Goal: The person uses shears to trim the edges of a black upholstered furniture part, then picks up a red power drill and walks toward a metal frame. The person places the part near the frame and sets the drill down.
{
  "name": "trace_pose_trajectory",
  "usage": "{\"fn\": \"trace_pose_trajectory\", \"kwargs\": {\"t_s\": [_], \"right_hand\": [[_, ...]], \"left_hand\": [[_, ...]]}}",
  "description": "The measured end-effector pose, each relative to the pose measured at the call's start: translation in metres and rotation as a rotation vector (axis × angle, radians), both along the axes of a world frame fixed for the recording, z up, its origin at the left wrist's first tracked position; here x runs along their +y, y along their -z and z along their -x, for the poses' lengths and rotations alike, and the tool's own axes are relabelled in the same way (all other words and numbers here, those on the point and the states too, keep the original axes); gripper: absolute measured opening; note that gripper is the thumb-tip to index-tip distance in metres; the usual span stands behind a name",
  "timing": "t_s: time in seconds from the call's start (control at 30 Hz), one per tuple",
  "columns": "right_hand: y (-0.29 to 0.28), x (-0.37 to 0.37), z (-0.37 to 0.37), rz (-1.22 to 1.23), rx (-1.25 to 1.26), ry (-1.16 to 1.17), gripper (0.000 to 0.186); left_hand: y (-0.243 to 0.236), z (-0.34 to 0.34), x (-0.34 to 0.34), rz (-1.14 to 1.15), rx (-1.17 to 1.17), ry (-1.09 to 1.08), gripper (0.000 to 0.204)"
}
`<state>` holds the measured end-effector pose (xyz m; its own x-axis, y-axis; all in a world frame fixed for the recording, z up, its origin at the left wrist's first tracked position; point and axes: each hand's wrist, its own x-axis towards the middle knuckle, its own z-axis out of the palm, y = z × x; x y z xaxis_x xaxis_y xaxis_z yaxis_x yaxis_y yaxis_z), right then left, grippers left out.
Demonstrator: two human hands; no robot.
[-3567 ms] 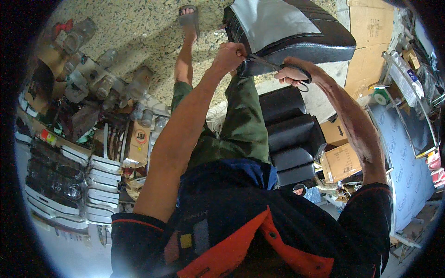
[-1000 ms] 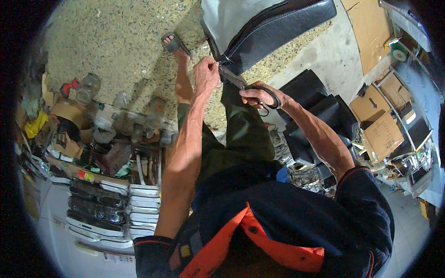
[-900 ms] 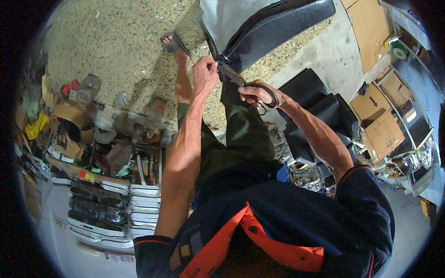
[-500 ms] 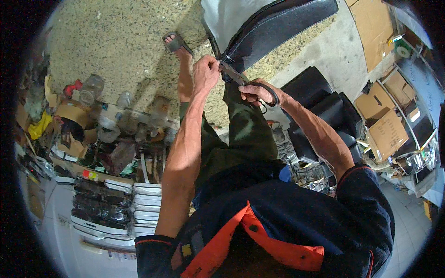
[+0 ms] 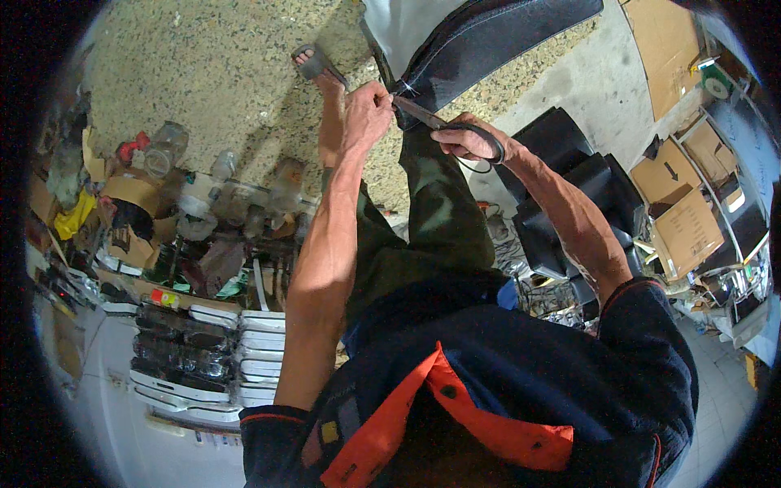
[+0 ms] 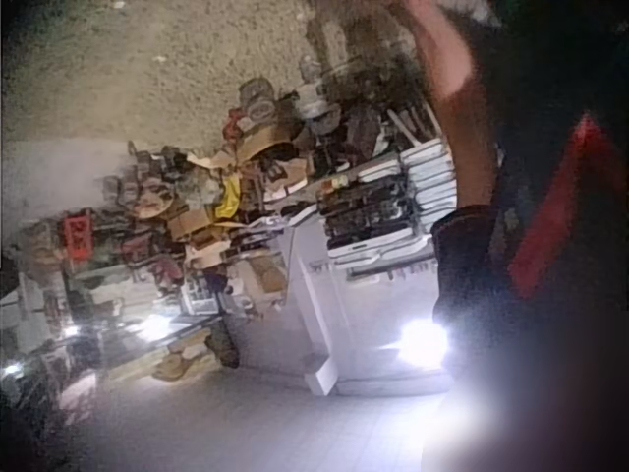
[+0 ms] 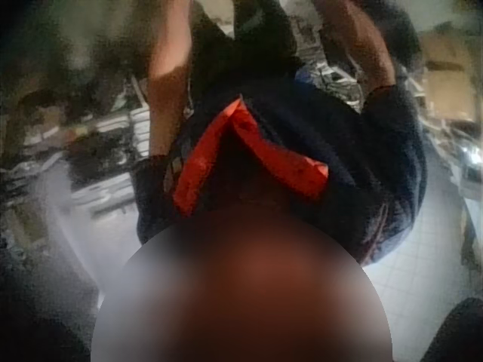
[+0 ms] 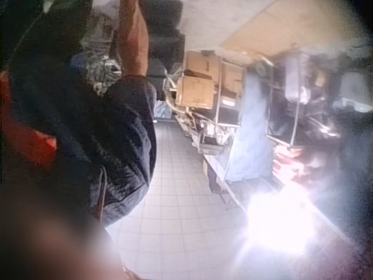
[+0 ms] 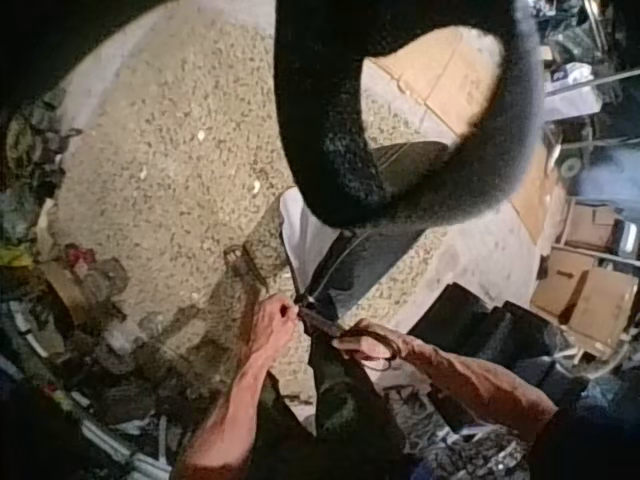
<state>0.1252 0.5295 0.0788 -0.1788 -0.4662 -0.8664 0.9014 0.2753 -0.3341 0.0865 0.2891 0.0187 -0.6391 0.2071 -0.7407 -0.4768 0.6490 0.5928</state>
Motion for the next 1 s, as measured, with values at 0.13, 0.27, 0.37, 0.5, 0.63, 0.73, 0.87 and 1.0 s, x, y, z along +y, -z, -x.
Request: {"fn": "trace_pose_trajectory", "kwargs": {"t_s": [0.13,0.27,0.37,0.5,0.63,0.73,0.87,1.0], "right_hand": [[-0.007,-0.002,-0.005,-0.064,0.062,-0.053,0.042],[-0.007,-0.005,-0.007,-0.006,-0.056,0.015,0.042],[-0.002,-0.005,-0.005,0.029,-0.098,0.012,0.041],[0.003,-0.001,-0.001,0.098,-0.133,0.003,0.041],[0.003,-0.002,0.003,0.045,-0.074,-0.032,0.041],[0.006,-0.008,0.004,0.068,-0.121,0.046,0.041],[0.015,-0.016,0.004,0.027,-0.044,0.005,0.041],[0.018,-0.021,0.003,-0.061,0.001,-0.053,0.043]], "left_hand": [[0.000,0.002,-0.001,-0.028,-0.041,-0.021,0.012],[-0.003,0.006,-0.005,-0.096,-0.146,-0.113,0.012],[-0.003,0.007,-0.007,-0.132,-0.190,-0.155,0.012],[0.001,0.009,-0.009,-0.167,-0.243,-0.192,0.012],[0.009,0.007,-0.012,-0.168,-0.292,-0.179,0.013],[0.018,0.005,-0.015,-0.166,-0.266,-0.135,0.013],[0.027,0.004,-0.019,-0.218,-0.286,-0.176,0.012],[0.017,0.008,-0.016,-0.219,-0.349,-0.256,0.015]]}}
